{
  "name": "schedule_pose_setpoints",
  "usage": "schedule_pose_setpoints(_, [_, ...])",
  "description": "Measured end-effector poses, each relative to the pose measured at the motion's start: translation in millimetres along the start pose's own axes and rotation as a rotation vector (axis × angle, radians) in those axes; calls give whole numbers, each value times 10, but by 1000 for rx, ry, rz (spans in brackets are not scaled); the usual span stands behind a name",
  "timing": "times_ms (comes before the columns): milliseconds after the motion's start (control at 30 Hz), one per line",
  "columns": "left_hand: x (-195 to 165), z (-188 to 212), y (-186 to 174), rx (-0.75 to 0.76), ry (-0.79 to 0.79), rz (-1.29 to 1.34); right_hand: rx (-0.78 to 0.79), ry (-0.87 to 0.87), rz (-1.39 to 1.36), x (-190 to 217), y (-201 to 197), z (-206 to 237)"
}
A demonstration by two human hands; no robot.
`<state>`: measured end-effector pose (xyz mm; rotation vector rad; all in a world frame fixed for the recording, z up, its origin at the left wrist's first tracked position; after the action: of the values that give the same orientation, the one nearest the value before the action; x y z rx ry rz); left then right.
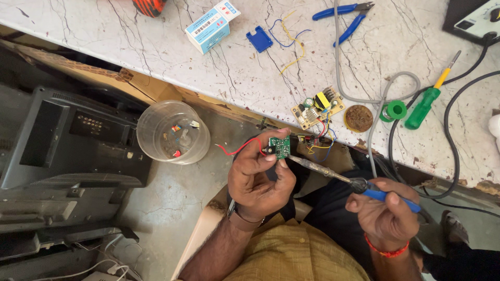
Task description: The person sits at a repair bench holding a small green circuit board and solders wires onto it with a soldering iron, working on the board over their lap. They position the board, apply the iron to its terminals, and place the finished board on the bench next to a larger power-supply board.
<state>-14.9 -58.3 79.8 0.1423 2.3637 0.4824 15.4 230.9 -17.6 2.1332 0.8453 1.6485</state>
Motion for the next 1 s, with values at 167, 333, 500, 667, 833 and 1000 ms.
schedule_pose_setpoints(167, [19, 5, -1, 5, 3, 3, -20, 34, -49, -17, -20, -2])
schedule_pose_setpoints(333, [23, 17, -5, 20, -6, 14, -52, 56, -73, -36, -51, 25])
schedule_pose_setpoints(500, [23, 14, -4, 22, -9, 16, -38, 42, -69, -37, -51, 16])
schedule_pose_setpoints(667, [19, -3, -8, 20, 0, -3, -33, 28, -62, -10, -41, 4])
schedule_pose_setpoints(833, [19, -4, -14, 13, -2, 2, -36, 28, -56, -6, -20, -2])
schedule_pose_setpoints(1000, [16, 2, -21, 18, -8, -20, -42, 32, -62, -18, -13, -3])
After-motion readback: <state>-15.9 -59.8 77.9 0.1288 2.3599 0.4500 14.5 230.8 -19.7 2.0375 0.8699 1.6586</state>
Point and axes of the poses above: each hand's wrist, its own z-axis away from the middle knuckle, its own y-axis out of the palm, x = y × z, the point moved 8 cm from there along -z, towards the middle knuckle, and after that the axes turned 10 degrees about z, right-handed, at the moved point
